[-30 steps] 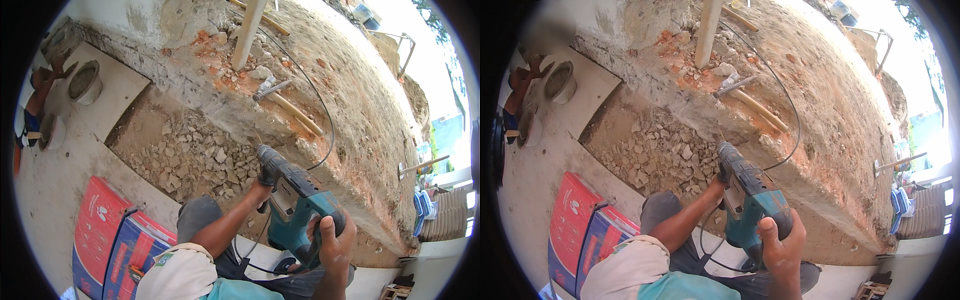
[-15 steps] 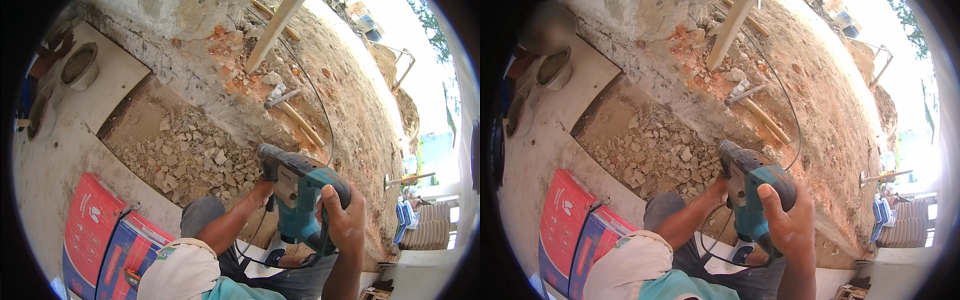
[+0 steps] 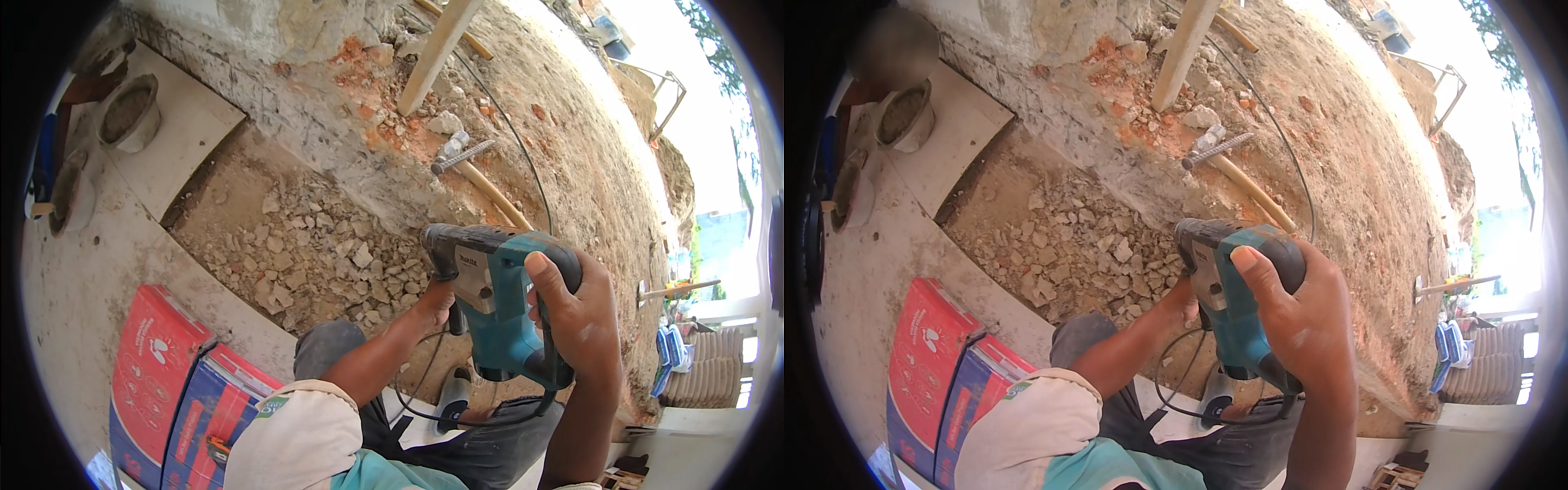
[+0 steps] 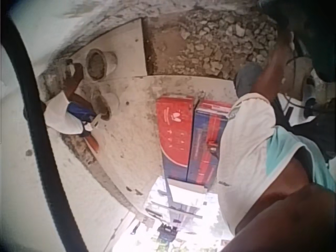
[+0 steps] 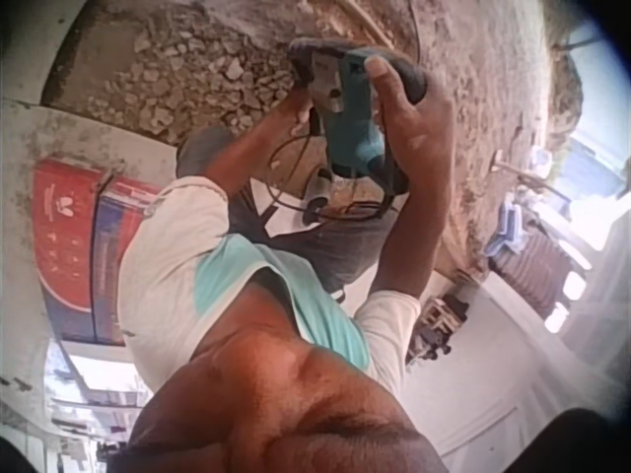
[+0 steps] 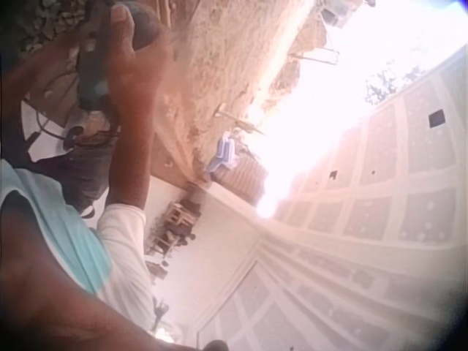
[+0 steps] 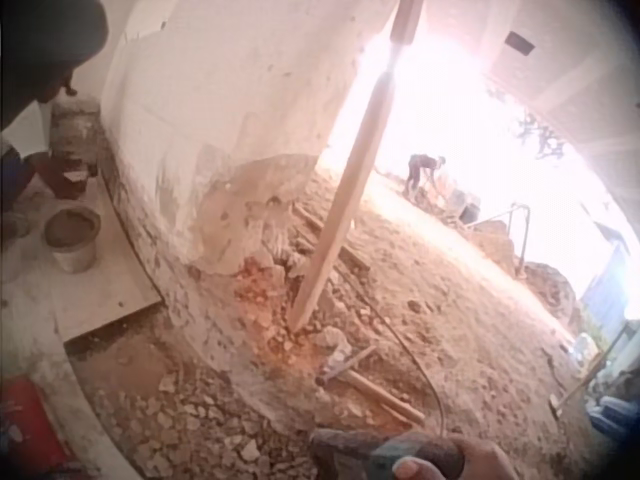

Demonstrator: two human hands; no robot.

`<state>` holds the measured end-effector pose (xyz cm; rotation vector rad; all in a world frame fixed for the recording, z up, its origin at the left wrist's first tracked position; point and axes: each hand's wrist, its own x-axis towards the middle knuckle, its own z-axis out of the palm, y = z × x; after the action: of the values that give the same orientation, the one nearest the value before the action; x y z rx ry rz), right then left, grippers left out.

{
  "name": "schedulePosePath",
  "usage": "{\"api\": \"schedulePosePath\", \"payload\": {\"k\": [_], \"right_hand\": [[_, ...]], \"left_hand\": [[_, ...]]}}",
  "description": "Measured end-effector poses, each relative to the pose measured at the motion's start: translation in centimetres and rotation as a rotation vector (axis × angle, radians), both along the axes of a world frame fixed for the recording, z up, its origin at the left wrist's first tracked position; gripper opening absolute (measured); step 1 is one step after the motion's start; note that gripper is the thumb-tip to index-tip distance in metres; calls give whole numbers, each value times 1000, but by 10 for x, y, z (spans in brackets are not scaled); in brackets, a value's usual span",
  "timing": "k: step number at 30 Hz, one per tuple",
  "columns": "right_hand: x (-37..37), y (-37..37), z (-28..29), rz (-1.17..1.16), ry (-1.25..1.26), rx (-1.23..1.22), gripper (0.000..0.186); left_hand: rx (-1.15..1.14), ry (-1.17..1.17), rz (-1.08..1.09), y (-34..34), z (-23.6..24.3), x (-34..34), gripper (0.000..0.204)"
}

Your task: The person uses a rotary hammer drill to break up and drill into a concrete ledge at a construction site.

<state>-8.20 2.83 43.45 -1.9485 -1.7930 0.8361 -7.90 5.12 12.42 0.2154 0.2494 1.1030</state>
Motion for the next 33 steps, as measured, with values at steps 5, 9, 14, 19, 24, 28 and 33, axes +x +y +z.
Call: {"api": "schedulePosePath", "payload": {"k": [5, 9, 14, 19, 24, 28, 33], "right_hand": [[5, -3, -4, 7, 0, 12, 47], [6, 5, -11, 54, -22, 7, 45], [4, 11, -8, 28, -34, 10, 44], [10, 21, -4, 3, -41, -60, 47], [9, 30, 4, -9, -11, -136, 50], [3, 42, 3, 17, -57, -132, 50], [16, 34, 3, -23, 4, -148, 49]], "left_hand": [[21, 69, 1, 7, -3, 1, 36], [27, -23, -66, 7, -4, 1, 52], [16, -22, -60, 7, 3, 0, 51], [5, -23, -46, 11, 4, -2, 50], [0, -39, -48, 16, 13, 0, 48], [-22, -10, -31, 21, 16, -6, 47], [-109, 180, -20, 19, 3, 3, 38]]}}
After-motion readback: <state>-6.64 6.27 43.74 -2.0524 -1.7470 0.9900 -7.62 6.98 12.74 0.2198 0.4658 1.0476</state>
